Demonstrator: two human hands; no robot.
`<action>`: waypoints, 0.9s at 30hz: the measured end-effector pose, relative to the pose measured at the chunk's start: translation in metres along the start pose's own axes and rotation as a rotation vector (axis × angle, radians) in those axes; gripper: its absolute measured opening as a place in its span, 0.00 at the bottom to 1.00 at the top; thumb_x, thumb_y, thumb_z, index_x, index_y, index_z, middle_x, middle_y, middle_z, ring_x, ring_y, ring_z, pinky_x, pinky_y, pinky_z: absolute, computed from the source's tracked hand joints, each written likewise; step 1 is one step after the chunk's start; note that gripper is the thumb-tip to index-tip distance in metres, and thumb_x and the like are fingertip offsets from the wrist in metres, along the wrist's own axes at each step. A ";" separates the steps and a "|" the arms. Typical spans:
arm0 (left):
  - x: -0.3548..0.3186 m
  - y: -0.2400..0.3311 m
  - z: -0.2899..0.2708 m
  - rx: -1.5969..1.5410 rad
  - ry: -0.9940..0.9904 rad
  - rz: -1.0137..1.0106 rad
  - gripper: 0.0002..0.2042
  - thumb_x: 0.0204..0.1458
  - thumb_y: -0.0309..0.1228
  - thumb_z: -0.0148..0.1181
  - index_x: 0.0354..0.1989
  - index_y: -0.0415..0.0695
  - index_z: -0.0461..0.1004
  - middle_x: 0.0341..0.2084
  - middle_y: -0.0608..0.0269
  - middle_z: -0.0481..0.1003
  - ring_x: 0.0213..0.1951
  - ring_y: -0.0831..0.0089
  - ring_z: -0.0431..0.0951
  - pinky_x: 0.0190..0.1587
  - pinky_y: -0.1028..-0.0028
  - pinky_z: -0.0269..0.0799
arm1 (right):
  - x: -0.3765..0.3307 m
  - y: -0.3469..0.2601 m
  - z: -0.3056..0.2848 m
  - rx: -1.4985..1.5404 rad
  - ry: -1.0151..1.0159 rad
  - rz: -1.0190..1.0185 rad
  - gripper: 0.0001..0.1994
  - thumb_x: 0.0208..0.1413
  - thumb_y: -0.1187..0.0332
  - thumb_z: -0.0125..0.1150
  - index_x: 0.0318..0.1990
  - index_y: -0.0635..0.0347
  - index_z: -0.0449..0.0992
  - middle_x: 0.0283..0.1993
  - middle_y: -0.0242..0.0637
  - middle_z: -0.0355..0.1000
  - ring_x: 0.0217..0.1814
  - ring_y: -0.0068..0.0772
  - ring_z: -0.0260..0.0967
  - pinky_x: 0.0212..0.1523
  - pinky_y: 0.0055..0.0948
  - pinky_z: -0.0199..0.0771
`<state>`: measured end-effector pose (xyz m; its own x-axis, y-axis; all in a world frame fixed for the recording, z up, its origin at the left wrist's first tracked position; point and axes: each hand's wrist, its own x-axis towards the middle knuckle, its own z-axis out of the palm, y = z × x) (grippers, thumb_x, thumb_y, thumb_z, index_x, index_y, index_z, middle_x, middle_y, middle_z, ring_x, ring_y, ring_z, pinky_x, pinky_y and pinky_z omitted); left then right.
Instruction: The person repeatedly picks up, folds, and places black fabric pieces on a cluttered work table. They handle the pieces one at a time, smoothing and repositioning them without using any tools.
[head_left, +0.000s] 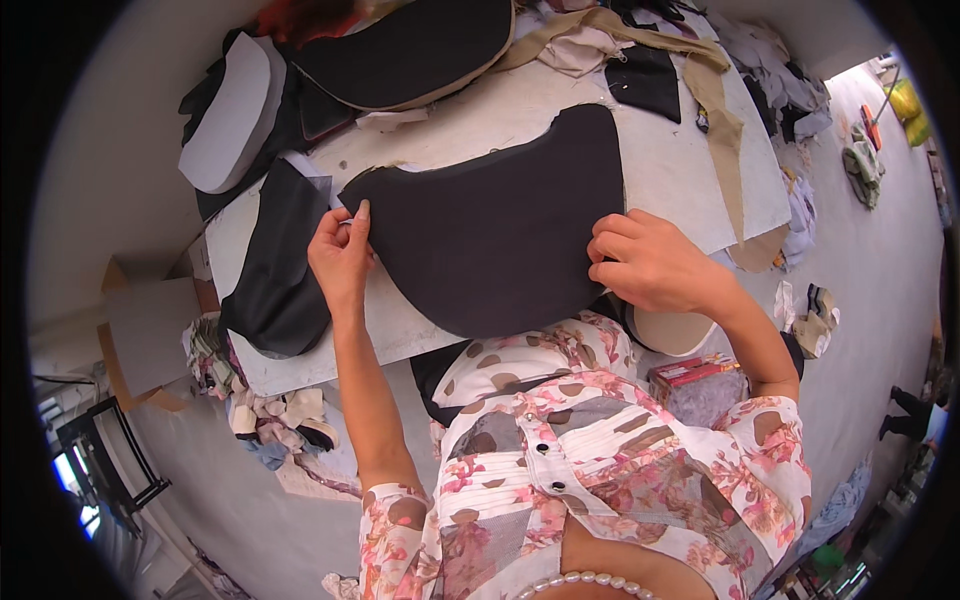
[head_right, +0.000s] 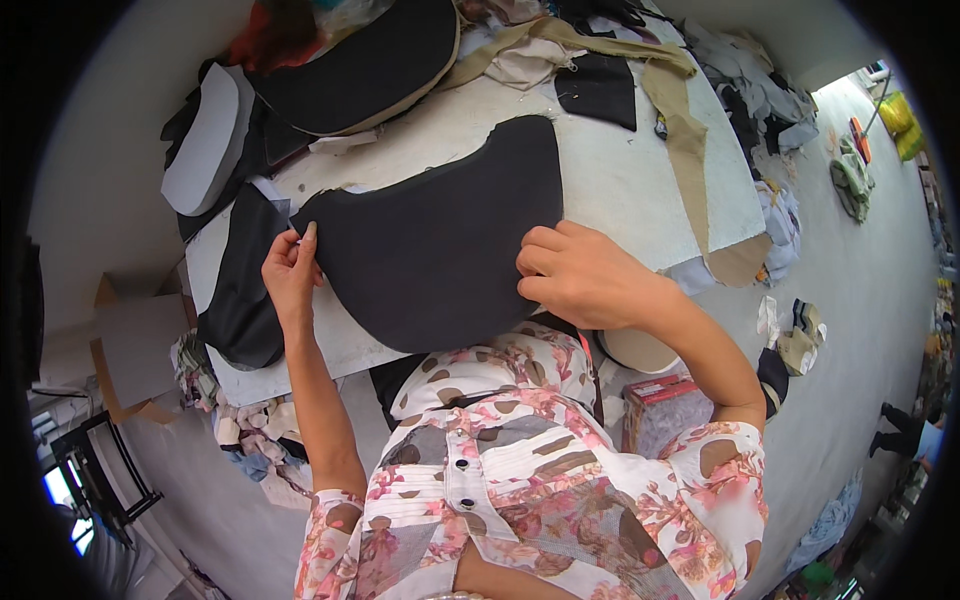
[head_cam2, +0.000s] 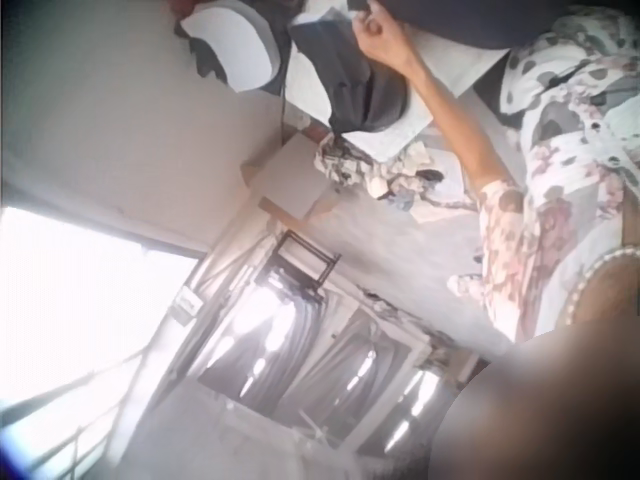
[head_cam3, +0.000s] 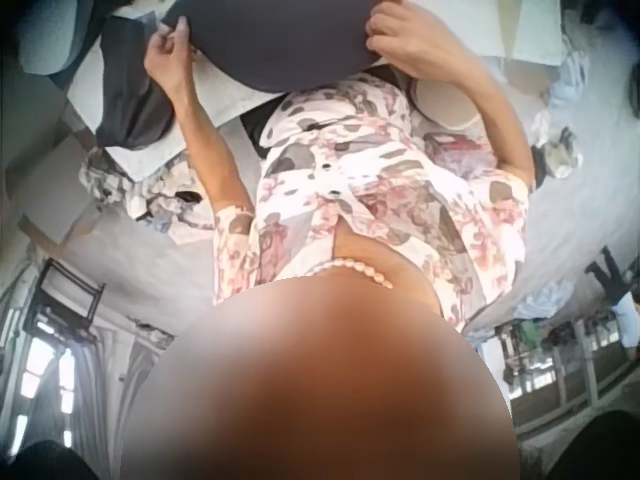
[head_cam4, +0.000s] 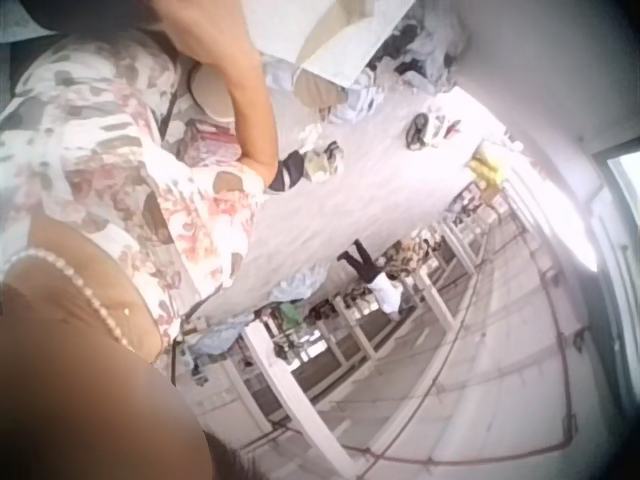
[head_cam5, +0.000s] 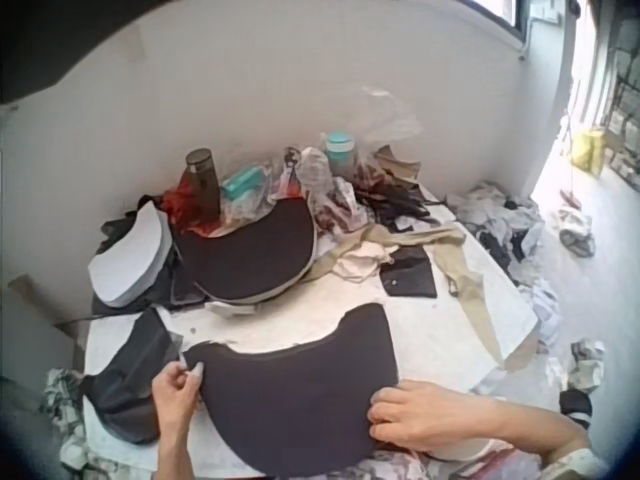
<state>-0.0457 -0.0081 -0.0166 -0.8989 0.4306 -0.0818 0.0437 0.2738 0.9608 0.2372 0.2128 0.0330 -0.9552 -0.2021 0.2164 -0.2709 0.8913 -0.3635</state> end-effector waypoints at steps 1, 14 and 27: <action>0.000 0.000 0.000 -0.003 -0.003 -0.002 0.10 0.54 0.33 0.66 0.33 0.42 0.72 0.12 0.76 0.64 0.12 0.88 0.60 0.15 0.84 0.52 | -0.001 -0.001 0.000 -0.011 -0.011 0.005 0.07 0.39 0.71 0.64 0.28 0.57 0.74 0.36 0.33 0.68 0.44 0.35 0.65 0.38 0.32 0.65; -0.026 0.032 0.026 0.519 0.107 0.791 0.20 0.50 0.34 0.67 0.52 0.46 0.74 0.55 0.54 0.70 0.56 0.58 0.70 0.55 0.65 0.66 | 0.034 -0.006 -0.020 -0.089 0.316 0.253 0.23 0.53 0.52 0.61 0.51 0.57 0.73 0.54 0.42 0.68 0.63 0.47 0.60 0.58 0.44 0.63; -0.050 0.013 0.031 0.847 -0.309 0.727 0.37 0.45 0.52 0.64 0.65 0.54 0.64 0.69 0.48 0.50 0.71 0.46 0.44 0.67 0.39 0.31 | 0.058 0.022 0.044 -0.248 0.098 0.422 0.35 0.55 0.46 0.57 0.67 0.51 0.60 0.73 0.49 0.46 0.76 0.55 0.36 0.73 0.56 0.30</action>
<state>0.0135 0.0003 -0.0083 -0.4022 0.8826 0.2434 0.8896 0.3139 0.3318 0.1707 0.2033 -0.0020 -0.9564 0.2259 0.1854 0.1851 0.9592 -0.2136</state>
